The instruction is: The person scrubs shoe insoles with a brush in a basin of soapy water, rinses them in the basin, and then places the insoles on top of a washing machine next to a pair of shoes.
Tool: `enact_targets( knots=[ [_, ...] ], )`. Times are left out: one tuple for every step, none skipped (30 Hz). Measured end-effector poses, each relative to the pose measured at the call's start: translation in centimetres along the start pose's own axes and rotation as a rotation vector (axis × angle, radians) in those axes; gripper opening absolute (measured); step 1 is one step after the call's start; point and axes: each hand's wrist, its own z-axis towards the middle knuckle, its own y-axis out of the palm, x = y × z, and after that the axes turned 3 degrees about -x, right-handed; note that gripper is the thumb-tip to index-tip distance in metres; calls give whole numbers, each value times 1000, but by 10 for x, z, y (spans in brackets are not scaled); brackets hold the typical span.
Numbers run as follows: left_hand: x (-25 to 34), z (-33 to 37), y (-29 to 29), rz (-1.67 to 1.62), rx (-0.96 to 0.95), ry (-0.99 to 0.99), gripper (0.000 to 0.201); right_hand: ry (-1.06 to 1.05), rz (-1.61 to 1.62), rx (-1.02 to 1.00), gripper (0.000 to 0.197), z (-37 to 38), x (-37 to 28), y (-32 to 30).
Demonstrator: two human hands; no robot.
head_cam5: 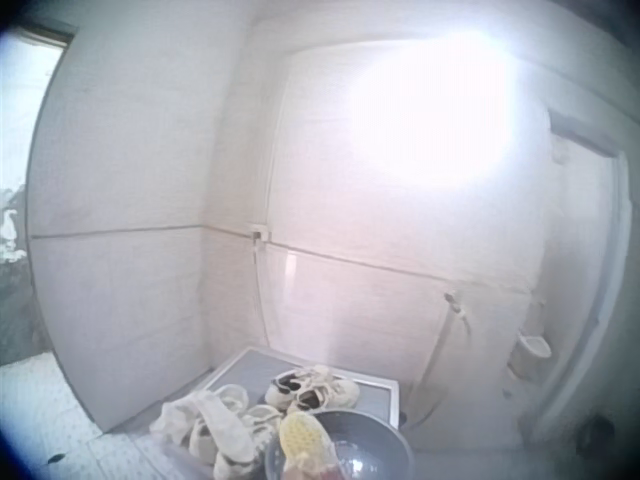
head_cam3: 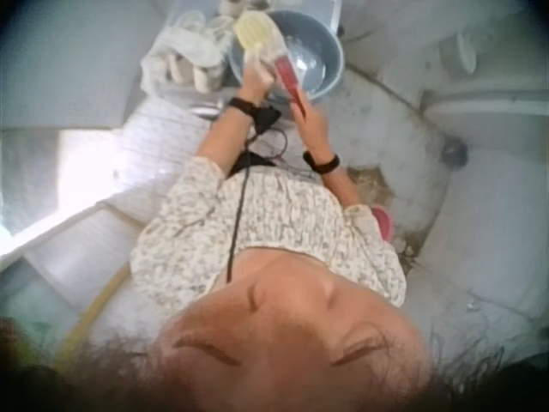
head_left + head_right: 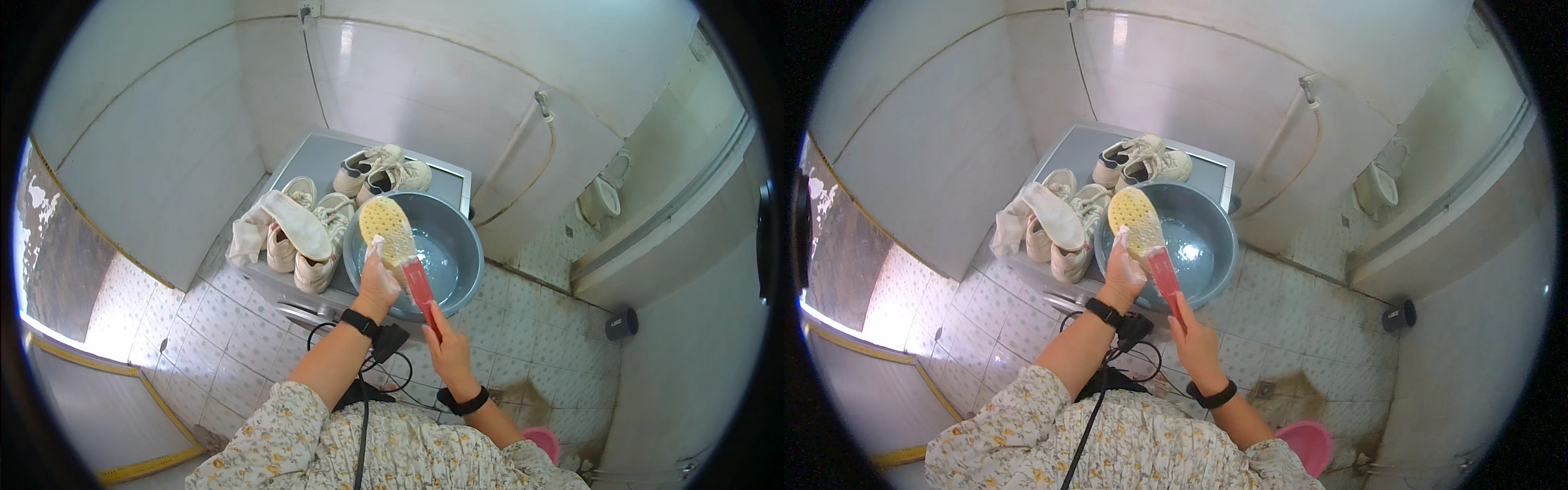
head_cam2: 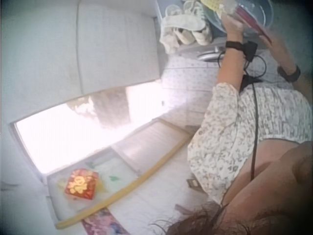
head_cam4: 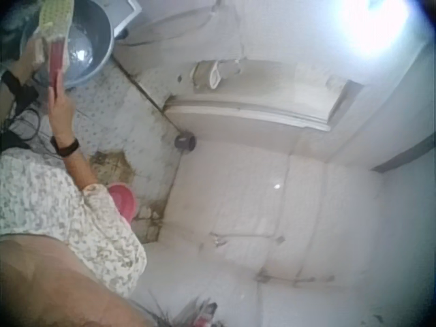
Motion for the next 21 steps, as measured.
enact_targets(
  knots=[
    [0, 0, 0, 15, 7, 8, 33, 34, 15, -5, 49, -5, 0, 0],
    [0, 0, 1, 29, 14, 13, 33, 36, 2, 16, 49, -4, -2, -1],
    [-1, 0, 1, 44, 19, 18, 33, 18, 11, 16, 49, 1, -4, -2],
    [0, 0, 0, 34, -6, 14, 33, -2, 24, 19, 49, 8, -6, -3],
    [1, 0, -1, 25, -30, 9, 32, -21, 36, 23, 50, 12, -8, -4],
    [2, 0, -2, 14, -55, 4, 32, -6, 13, 38, 49, 13, -8, -7],
    [2, -1, 1, 49, -46, 37, 31, 7, -12, 48, 48, 13, -8, -10],
    [0, -3, 4, 83, -36, 70, 31, 20, -37, 57, 47, 13, -8, -12],
    [0, -4, 7, 117, -27, 104, 30, -25, -40, 56, 46, 9, -6, -12],
    [0, -8, 11, 125, -29, 103, 30, -63, -44, 57, 46, 0, -2, -12],
    [1, -11, 16, 133, -31, 102, 30, -100, -47, 58, 46, -6, 1, -12],
    [0, -12, 19, 141, -33, 100, 31, -53, -61, 49, 46, -4, 2, -10],
    [0, -11, 14, 139, -25, 95, 30, -1, -76, 36, 46, 2, 0, -8],
    [0, -4, 7, 145, -22, 97, 29, 42, -82, 24, 46, 10, -3, -5],
    [1, 0, -2, 150, -18, 101, 28, 18, -85, 49, 46, 19, -8, -2],
    [0, 3, -8, 136, -18, 43, 26, -3, -90, 77, 46, 30, -13, 1],
    [0, 2, -12, 118, -18, -13, 25, -27, -98, 104, 46, 38, -16, 1],
    [0, 2, -15, 100, -17, -67, 23, -38, -101, 117, 46, 42, -17, 0],
    [0, 2, -14, 96, -13, -54, 23, -51, -107, 126, 46, 46, -17, 0],
    [1, 1, -12, 92, -8, -40, 23, -65, -113, 135, 46, 48, -16, 1],
    [1, 1, -11, 89, -3, -26, 22, -58, -77, 128, 47, 45, -13, 0]
  ],
)
